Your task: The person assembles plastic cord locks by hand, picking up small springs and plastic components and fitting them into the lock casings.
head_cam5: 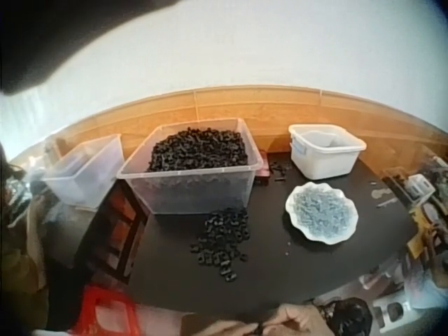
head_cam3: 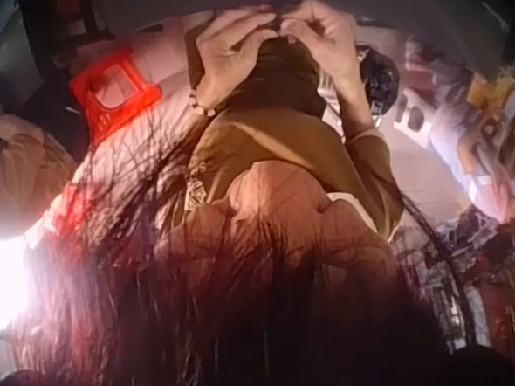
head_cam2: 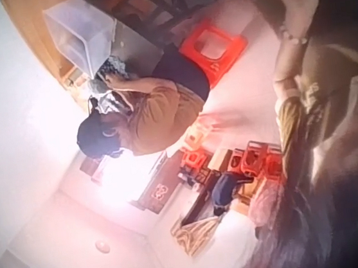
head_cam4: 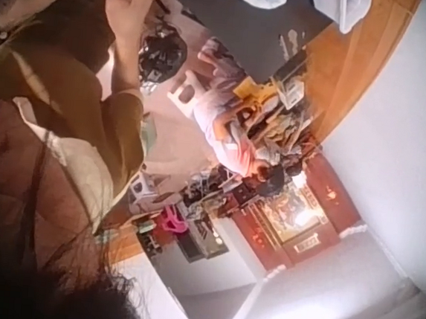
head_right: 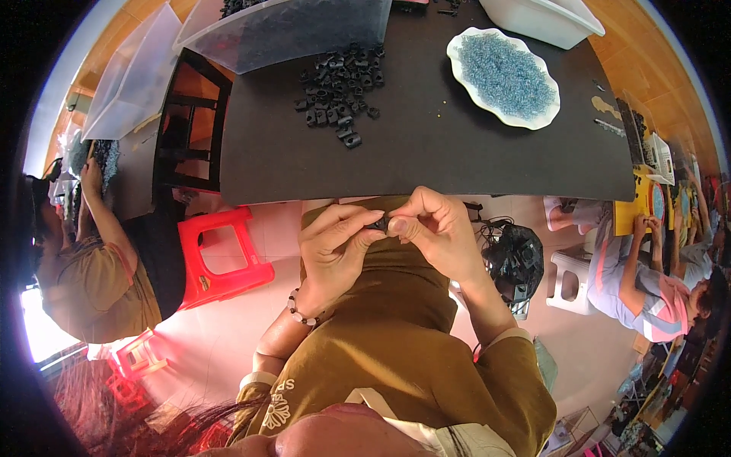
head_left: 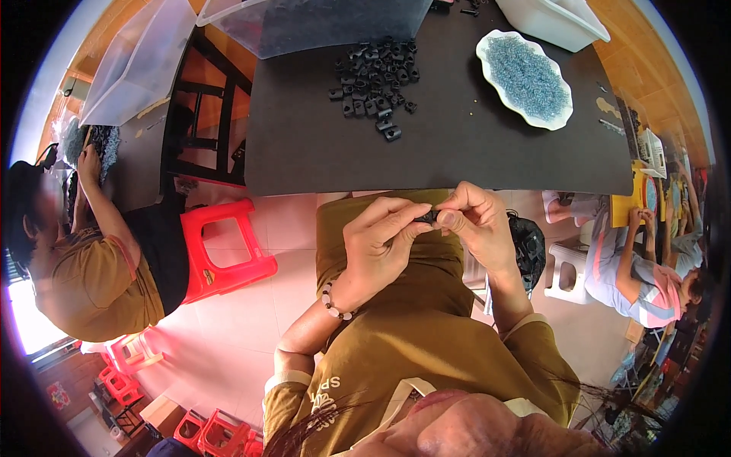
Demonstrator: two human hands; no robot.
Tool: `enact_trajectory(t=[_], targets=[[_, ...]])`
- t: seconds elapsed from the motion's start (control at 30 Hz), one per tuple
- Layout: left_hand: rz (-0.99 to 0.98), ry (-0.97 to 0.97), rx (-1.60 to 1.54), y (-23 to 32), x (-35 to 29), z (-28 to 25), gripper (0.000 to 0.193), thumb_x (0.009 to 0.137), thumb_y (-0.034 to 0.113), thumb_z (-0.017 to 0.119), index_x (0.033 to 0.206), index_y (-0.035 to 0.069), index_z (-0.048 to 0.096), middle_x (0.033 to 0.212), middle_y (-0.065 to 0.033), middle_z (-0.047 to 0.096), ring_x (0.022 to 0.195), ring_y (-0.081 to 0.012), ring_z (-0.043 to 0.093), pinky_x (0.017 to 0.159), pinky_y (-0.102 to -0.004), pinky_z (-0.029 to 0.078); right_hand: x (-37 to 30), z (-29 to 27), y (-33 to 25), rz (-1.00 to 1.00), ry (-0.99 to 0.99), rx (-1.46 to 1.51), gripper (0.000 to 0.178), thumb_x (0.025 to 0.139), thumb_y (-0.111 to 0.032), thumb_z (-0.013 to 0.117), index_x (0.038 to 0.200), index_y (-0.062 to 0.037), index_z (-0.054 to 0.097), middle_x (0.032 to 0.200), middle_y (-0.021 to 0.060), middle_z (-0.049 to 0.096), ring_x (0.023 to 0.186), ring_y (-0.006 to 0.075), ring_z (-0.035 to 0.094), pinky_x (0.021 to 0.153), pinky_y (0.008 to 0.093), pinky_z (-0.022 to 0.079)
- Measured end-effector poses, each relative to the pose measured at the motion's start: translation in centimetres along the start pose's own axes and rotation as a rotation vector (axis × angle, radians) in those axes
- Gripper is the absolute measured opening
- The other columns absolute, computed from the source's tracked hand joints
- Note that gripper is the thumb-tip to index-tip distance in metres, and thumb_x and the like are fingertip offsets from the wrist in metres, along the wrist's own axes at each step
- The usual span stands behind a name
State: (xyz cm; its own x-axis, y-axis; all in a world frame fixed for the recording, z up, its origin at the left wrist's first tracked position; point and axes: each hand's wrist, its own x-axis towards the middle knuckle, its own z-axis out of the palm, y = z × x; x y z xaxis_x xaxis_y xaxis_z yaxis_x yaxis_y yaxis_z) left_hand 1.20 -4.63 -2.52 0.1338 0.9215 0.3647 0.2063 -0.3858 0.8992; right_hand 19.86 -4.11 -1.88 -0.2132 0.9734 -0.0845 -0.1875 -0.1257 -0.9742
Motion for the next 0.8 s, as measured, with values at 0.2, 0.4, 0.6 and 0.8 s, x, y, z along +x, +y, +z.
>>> enact_trajectory(t=[0.2,0.4,0.6,0.8], targets=[[0.079,0.01,0.049,0.2,-0.3,0.5,0.034,0.076,-0.014,0.073,0.106,0.002,0.074,0.095,-0.0083,0.067,0.074,-0.016,0.063,0.063,-0.0281,0.056,-0.1,-0.1,-0.6,0.041,-0.034,-0.029,0.015,0.091,-0.006,0.07,0.08,-0.0008,0.061,0.072,0.004,0.066,0.064,0.0063,0.057,0.06,0.0219,0.047],[0.179,0.023,0.075,0.0,-0.3,0.8,0.039,0.069,-0.019,0.069,0.104,-0.002,0.072,0.093,-0.0094,0.066,0.076,-0.0218,0.061,0.063,-0.0298,0.055,-0.2,0.0,-1.0,0.041,-0.035,-0.022,0.015,0.091,-0.005,0.07,0.079,-0.001,0.061,0.071,0.0043,0.065,0.063,0.0067,0.057,0.059,0.0221,0.047],[0.227,0.029,0.129,-0.6,0.0,0.6,0.036,0.071,-0.017,0.069,0.103,-0.002,0.071,0.092,-0.01,0.066,0.075,-0.022,0.062,0.062,-0.0308,0.052,0.5,0.0,-0.3,0.083,-0.048,-0.028,0.02,0.091,-0.011,0.073,0.079,-0.0015,0.06,0.072,0.0044,0.064,0.063,0.0074,0.058,0.057,0.0218,0.048],[0.076,0.041,0.032,0.2,0.8,0.1,0.029,0.078,-0.008,0.075,0.105,0.002,0.073,0.093,-0.0088,0.067,0.077,-0.0178,0.064,0.061,-0.0285,0.052,1.4,0.0,-1.2,0.062,-0.11,0.068,0.027,0.093,-0.023,0.073,0.088,0.0009,0.063,0.078,0.0049,0.065,0.064,0.0089,0.059,0.059,0.0226,0.049]])
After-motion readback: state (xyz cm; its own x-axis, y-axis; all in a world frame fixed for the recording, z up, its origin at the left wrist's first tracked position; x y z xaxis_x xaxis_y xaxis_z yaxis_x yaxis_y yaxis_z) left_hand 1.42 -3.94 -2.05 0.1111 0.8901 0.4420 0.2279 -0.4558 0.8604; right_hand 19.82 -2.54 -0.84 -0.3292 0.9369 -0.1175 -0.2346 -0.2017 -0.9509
